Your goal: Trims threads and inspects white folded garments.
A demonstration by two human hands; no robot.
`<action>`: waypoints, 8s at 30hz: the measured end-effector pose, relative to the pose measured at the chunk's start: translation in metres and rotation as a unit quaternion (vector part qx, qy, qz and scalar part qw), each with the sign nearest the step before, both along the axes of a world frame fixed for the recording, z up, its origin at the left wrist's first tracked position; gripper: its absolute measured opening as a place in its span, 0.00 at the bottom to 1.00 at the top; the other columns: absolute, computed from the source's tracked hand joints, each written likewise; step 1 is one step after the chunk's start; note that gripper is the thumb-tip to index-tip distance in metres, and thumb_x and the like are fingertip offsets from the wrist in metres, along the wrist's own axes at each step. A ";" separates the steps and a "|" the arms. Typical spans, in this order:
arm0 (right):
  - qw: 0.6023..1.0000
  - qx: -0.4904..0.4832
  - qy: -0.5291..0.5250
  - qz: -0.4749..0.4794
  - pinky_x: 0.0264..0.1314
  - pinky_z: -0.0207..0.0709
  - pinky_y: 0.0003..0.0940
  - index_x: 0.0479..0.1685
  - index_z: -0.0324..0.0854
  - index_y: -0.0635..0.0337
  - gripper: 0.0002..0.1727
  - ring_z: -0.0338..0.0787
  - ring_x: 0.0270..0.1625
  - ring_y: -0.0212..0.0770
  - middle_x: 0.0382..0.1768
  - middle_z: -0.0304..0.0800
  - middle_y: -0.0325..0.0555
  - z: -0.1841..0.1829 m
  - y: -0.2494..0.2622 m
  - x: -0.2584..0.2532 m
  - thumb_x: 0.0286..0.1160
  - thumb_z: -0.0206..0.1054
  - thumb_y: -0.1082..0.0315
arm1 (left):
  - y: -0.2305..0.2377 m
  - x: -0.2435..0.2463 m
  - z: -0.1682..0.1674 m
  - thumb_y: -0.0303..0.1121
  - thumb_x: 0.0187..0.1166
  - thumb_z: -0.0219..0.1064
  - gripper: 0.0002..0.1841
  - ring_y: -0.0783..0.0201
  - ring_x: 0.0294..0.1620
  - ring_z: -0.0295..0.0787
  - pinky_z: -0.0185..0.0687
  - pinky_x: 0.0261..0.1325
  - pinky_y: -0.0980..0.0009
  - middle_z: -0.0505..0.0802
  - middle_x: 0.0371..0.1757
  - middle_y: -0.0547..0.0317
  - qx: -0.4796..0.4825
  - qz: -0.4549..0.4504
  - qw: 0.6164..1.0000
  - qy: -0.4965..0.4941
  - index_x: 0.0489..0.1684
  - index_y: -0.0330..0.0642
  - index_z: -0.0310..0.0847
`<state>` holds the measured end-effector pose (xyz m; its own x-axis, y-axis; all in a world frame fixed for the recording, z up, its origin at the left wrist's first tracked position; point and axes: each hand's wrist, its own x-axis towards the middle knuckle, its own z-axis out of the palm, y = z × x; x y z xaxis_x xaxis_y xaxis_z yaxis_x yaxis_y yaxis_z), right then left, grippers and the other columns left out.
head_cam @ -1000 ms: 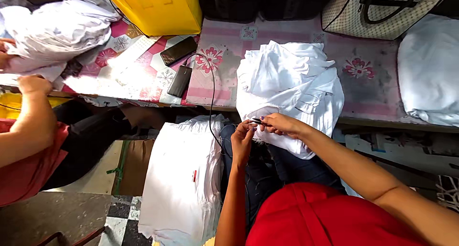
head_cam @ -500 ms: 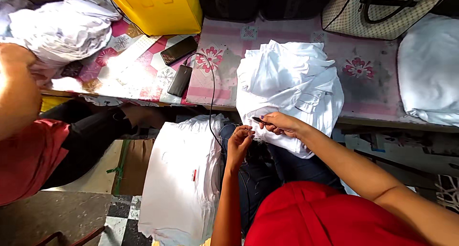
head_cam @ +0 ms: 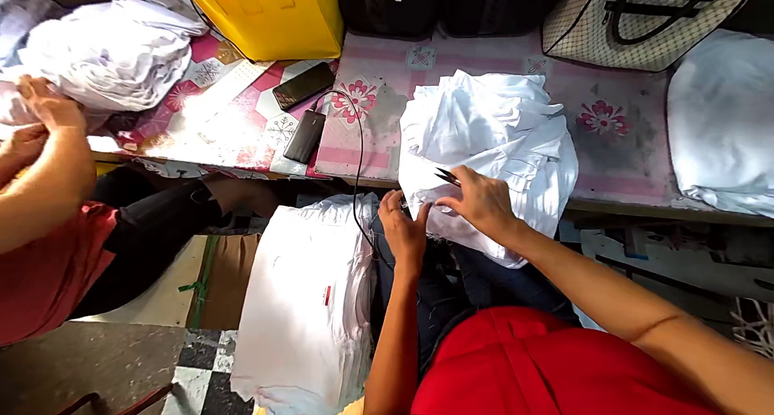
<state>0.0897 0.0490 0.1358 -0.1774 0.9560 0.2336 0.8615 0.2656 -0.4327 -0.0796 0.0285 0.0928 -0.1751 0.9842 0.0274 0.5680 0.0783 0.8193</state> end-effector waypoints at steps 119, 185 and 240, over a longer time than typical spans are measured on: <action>0.897 -0.411 -0.084 0.137 0.51 0.72 0.63 0.39 0.87 0.62 0.30 0.88 0.51 0.58 0.40 0.89 0.56 0.024 0.027 0.013 0.96 0.44 0.51 | -0.030 0.024 -0.017 0.22 0.72 0.72 0.05 0.70 0.24 0.91 0.88 0.33 0.75 0.95 0.30 0.48 0.095 -0.057 0.991 -0.077 0.35 0.29 0.93; 0.981 0.013 0.185 0.056 0.47 0.86 0.49 0.55 0.93 0.58 0.15 0.94 0.45 0.45 0.47 0.94 0.48 0.114 -0.033 0.143 0.80 0.61 0.73 | 0.008 0.153 0.030 0.23 0.70 0.71 0.14 0.40 0.76 0.83 0.50 0.81 0.20 0.93 0.65 0.46 0.177 -0.497 0.843 0.108 0.52 0.37 0.94; 0.957 0.257 0.023 0.131 0.58 0.85 0.52 0.57 0.88 0.66 0.19 0.92 0.59 0.55 0.60 0.92 0.56 -0.036 0.017 0.074 0.65 0.65 0.76 | -0.017 0.055 0.010 0.23 0.80 0.66 0.15 0.51 0.54 0.93 0.91 0.60 0.57 0.90 0.59 0.35 -0.015 -0.152 0.976 -0.153 0.61 0.23 0.82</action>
